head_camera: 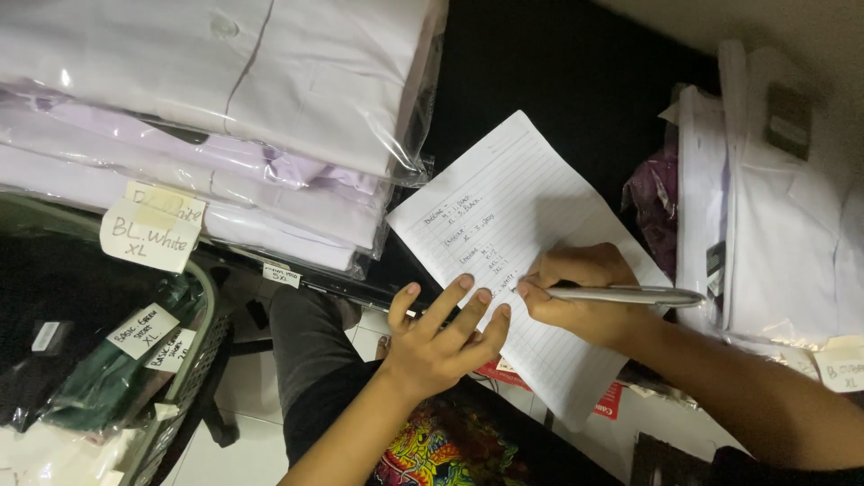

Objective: The person organizes packaged white shirts in a storage area. They move shirts from a green basket to a shelf, check tags, and write on a notepad with a pen.

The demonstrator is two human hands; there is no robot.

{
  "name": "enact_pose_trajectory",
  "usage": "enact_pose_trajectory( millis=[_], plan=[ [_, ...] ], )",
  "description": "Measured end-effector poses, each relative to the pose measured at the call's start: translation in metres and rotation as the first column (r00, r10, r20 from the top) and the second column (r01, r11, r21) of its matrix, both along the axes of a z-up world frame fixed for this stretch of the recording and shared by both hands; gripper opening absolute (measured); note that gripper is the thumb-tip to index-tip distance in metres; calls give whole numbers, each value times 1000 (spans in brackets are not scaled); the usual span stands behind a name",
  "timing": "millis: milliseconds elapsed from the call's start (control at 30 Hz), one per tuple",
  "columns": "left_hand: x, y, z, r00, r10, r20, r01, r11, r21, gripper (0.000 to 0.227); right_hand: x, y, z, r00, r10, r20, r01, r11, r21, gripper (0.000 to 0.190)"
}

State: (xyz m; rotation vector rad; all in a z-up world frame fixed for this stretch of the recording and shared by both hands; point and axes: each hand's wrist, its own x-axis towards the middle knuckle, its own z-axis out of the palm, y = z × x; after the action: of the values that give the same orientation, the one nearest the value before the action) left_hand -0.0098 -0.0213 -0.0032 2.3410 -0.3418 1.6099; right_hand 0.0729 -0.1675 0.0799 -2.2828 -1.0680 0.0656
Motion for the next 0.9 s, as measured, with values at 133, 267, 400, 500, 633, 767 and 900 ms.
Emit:
enact_pose_trajectory(
  millis=[133, 267, 400, 500, 633, 767, 900],
  plan=[
    [0, 1, -2, 1000, -6, -3, 6, 1000, 6, 11, -1, 4, 7, 989, -62, -136, 59, 998, -29, 19],
    [-1, 1, -1, 1000, -8, -19, 8, 1000, 19, 11, -4, 5, 8, 984, -98, -146, 101, 995, 12, 21],
    [-1, 3, 1, 1000, -5, -17, 5, 1000, 28, 11, -2, 2, 4, 992, -105, -63, 99, 992, -81, 19],
    [-1, 3, 2, 1000, -1, -21, 1, 1000, 26, 13, 1, 2, 4, 995, -22, -100, 25, 999, 29, 25],
    [-1, 2, 1, 1000, 5, -12, -5, 1000, 23, 16, -3, 4, 6, 999, -16, -44, 21, 992, 121, 20],
    [0, 3, -1, 1000, 4, -11, -4, 999, 35, 15, -5, 7, 9, 990, -66, -124, 77, 993, 89, 21],
    [4, -4, -9, 999, -12, 48, 14, 999, -42, 30, 2, 23, 20, 986, 166, -20, -147, 919, 365, 30]
  ],
)
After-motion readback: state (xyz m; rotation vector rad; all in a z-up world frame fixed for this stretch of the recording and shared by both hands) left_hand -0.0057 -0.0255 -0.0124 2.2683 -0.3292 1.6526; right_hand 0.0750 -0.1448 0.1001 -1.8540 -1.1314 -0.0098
